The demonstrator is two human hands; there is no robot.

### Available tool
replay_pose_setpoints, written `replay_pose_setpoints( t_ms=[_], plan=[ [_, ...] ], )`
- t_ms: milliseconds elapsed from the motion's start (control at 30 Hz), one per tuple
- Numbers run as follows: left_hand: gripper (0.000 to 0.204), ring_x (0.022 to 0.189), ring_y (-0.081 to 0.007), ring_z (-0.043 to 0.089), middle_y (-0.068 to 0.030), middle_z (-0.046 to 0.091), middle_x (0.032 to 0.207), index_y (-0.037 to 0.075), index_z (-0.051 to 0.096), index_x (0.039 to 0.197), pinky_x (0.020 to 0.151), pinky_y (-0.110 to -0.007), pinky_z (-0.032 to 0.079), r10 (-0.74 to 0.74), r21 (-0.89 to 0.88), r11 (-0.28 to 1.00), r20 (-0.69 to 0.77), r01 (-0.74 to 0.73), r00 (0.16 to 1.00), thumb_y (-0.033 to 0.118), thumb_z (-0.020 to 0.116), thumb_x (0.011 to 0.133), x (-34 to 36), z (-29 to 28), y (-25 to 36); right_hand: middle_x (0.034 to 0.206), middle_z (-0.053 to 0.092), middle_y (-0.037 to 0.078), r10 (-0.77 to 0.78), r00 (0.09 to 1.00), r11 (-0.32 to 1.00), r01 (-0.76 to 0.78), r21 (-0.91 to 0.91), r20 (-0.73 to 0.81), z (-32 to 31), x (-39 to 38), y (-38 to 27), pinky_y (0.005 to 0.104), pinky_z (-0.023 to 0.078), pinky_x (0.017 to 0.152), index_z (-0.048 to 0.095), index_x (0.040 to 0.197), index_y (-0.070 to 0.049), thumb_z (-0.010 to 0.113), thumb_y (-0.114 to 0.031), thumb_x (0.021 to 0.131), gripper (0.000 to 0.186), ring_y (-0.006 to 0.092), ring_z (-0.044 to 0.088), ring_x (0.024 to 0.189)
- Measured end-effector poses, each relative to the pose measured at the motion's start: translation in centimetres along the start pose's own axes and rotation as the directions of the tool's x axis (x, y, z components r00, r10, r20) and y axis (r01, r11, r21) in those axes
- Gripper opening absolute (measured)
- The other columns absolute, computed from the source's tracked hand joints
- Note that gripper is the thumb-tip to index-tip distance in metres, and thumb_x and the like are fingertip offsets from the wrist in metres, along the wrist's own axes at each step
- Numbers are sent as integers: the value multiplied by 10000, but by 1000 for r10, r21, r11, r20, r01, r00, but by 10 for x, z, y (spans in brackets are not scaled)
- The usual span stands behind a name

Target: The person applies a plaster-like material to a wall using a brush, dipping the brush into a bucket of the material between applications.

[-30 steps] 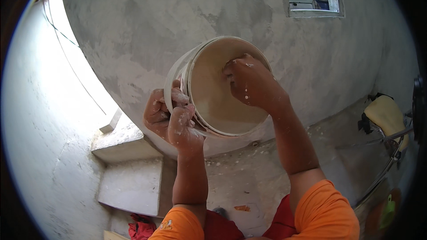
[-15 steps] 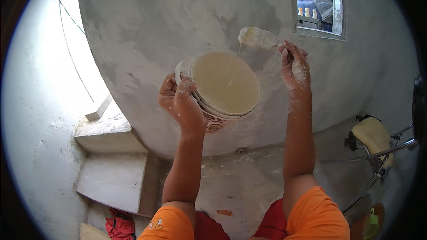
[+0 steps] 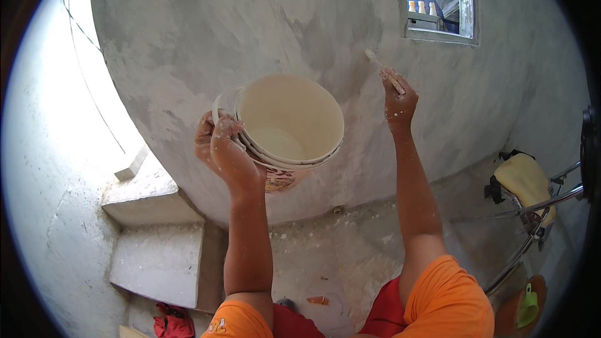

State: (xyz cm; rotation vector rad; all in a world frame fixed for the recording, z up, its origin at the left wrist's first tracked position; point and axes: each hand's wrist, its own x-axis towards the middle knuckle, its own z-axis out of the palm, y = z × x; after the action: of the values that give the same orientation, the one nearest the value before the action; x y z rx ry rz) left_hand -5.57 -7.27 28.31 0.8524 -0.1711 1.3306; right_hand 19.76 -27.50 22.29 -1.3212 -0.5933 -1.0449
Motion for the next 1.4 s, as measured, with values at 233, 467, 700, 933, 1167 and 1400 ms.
replay_pose_setpoints(
  t_ms=[233, 467, 700, 933, 1167, 1400],
  plan=[
    [88, 617, -108, 484, -13, 515, 676, 43, 521, 678, 638, -247, 439, 23, 19, 1000, -62, -22, 998, -14, 513, 745, 4, -1, -4, 1117, 727, 207, 214, 885, 950, -90, -300, 412, -25, 17, -50, 356, 554, 885, 725, 1128, 24, 720, -150, 902, 284, 311, 727, 991],
    [75, 611, -98, 475, -23, 521, 677, 15, 535, 698, 625, -238, 430, -17, -2, 1000, 12, 17, 1000, -26, 508, 755, 4, -1, -2, 1131, 723, 197, -149, 981, 938, 181, -296, 127, -10, 26, -13, 366, 551, 892, 735, 1087, 27, 703, -128, 912, 236, 334, 717, 1001],
    [126, 591, -86, 478, 0, 491, 673, 58, 528, 739, 578, -250, 460, -19, 13, 1000, 109, 17, 994, -42, 474, 795, 14, -14, 9, 1051, 741, 176, -130, 847, 914, 304, -269, 515, -12, -12, -17, 373, 558, 854, 747, 1028, 6, 692, -96, 911, 164, 320, 719, 926],
    [91, 625, -99, 467, -22, 503, 693, 23, 528, 685, 624, -240, 424, -38, 19, 999, 48, 37, 998, -12, 499, 765, 11, -3, 15, 1051, 754, 143, 214, 750, 974, -115, -195, 625, -29, -11, -2, 379, 547, 913, 760, 1040, -13, 715, -182, 926, 209, 271, 712, 986],
    [81, 626, -98, 469, -14, 496, 689, 36, 523, 692, 605, -228, 414, -66, 66, 996, 125, 59, 990, -25, 489, 734, 21, -19, 20, 1119, 730, 194, -218, 975, 871, 213, -443, 40, -33, 19, 36, 389, 525, 963, 744, 1076, 22, 674, -143, 943, 223, 337, 680, 1106],
    [90, 587, -88, 444, -10, 473, 652, 40, 520, 684, 547, -225, 389, -38, 97, 995, 106, 27, 994, -39, 481, 700, 20, -21, 13, 1210, 685, 212, -140, 877, 818, 363, -445, 459, -2, -64, 22, 409, 560, 904, 703, 1125, 59, 617, -124, 957, 262, 355, 678, 1076]
  ],
)
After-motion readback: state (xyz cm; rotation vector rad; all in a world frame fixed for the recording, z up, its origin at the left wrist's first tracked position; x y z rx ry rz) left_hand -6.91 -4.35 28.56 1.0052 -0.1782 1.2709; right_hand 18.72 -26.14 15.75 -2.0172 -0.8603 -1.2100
